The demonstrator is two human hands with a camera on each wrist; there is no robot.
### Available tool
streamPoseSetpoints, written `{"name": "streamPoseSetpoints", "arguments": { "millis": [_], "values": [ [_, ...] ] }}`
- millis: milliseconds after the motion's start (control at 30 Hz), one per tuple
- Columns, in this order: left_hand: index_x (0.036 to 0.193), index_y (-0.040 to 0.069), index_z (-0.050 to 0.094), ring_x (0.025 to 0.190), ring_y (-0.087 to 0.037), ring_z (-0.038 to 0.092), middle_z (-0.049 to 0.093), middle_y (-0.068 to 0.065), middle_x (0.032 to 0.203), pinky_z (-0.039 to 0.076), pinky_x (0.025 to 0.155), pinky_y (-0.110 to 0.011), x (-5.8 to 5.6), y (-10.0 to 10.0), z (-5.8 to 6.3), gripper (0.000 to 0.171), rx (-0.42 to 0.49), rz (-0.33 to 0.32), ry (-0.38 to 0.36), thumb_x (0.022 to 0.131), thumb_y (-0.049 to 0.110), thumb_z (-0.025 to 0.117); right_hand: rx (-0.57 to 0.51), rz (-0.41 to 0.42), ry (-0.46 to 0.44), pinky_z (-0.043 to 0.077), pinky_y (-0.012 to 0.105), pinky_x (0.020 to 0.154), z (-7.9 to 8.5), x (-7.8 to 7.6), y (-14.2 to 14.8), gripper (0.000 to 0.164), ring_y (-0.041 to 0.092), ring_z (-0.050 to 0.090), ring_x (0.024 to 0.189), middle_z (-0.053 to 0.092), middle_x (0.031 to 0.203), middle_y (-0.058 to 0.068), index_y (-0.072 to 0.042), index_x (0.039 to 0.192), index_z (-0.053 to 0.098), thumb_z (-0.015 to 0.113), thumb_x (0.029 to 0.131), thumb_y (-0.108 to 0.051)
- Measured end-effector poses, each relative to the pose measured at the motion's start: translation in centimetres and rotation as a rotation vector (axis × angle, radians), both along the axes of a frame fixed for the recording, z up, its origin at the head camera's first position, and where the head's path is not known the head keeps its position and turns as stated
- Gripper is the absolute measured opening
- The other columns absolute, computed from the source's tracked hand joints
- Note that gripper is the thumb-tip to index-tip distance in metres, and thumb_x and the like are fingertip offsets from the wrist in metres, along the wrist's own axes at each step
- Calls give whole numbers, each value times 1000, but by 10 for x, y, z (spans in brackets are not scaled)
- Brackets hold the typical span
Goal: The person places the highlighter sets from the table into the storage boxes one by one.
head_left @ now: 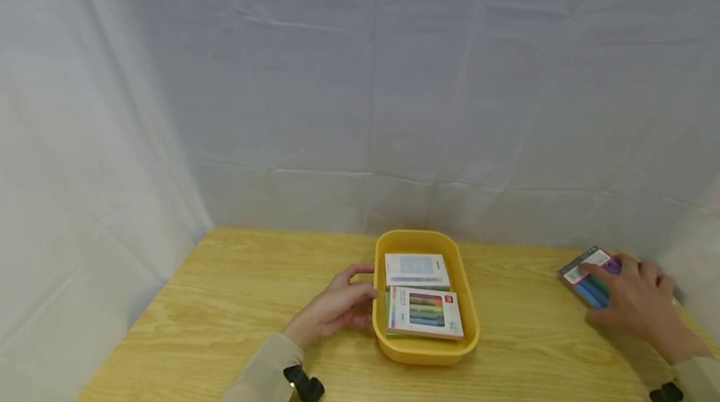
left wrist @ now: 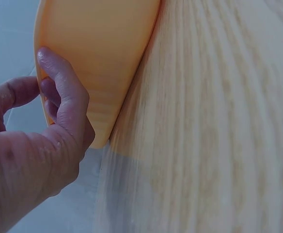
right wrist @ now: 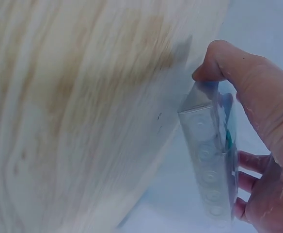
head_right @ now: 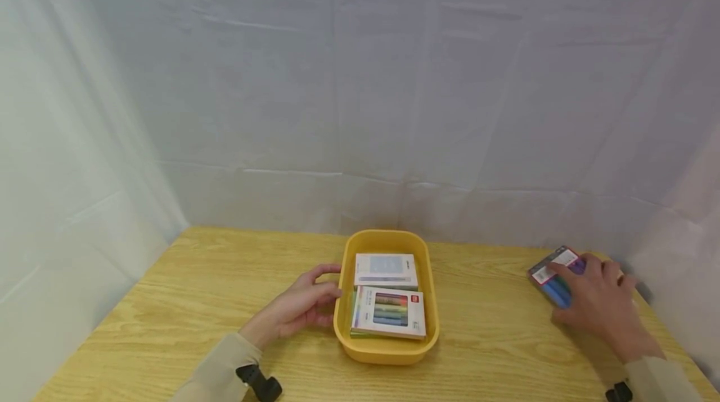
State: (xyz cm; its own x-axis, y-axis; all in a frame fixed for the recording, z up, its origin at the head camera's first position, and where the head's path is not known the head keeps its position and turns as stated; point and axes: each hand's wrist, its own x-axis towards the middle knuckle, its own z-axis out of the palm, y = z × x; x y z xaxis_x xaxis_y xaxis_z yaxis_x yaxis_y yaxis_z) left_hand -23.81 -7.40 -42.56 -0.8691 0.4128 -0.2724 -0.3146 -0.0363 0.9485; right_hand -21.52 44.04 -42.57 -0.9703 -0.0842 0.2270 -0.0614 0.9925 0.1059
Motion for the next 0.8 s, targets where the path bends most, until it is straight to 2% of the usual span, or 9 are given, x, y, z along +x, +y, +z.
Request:
{"name": "streamPoseSetpoints", "arguments": {
  "millis": [167,367,533,567,600,667,733,767,800],
  "values": [
    [150,9,34,97,-18,64,65,-16,126,60,68,-29,0,0,0,61,-4,5,-5,95,12,60,20,39,94,35,71,62,-3,3,-6,87,68,38,97,40,129,47,-15,128,63,92,54,-49],
    [150,9,34,98,-18,64,65,-15,125,60,70,-31,1,-1,0,61,-11,10,-5,95,12,60,84,107,249,36,76,67,-1,5,-11,89,68,42,96,42,128,43,-18,122,66,97,44,-48],
    [150,9,34,100,-19,64,65,-16,128,60,71,-31,1,-1,1,61,-10,11,-4,94,13,61,125,192,380,38,76,71,6,7,-16,85,66,46,95,43,129,41,-19,121,66,96,44,-39],
    [150,9,34,100,-19,64,64,-16,128,60,71,-31,1,-1,1,62,-11,11,-4,94,13,61,118,212,398,37,76,71,8,8,-17,82,66,46,95,42,130,41,-19,121,65,93,51,-52],
    [150,9,34,100,-19,64,64,-16,128,60,71,-31,1,-1,1,62,-10,11,-5,94,13,61,105,235,416,35,76,71,9,8,-19,79,66,45,95,41,131,41,-19,122,64,85,60,-64],
    [150,9,34,99,-19,64,65,-16,127,60,71,-31,1,-1,1,62,-12,10,-4,94,13,61,75,275,444,32,75,72,13,10,-23,78,66,42,97,39,133,40,-20,123,62,57,77,-84],
    [150,10,34,99,-19,64,65,-15,126,60,70,-31,1,-2,1,62,-15,10,-5,94,13,61,51,326,490,29,73,71,17,12,-29,81,65,39,100,38,136,40,-21,126,60,23,88,-83],
    [150,10,34,99,-19,64,65,-15,126,60,70,-31,1,-2,1,62,-17,10,-5,95,13,61,43,350,514,28,72,71,20,12,-32,87,65,37,101,38,137,41,-21,127,59,6,89,-78],
    [151,10,34,99,-19,64,65,-15,126,60,70,-31,1,-2,1,62,-18,9,-5,95,13,61,39,372,537,27,71,71,22,13,-35,82,64,35,102,38,138,41,-21,129,58,10,91,-76]
  ]
}}
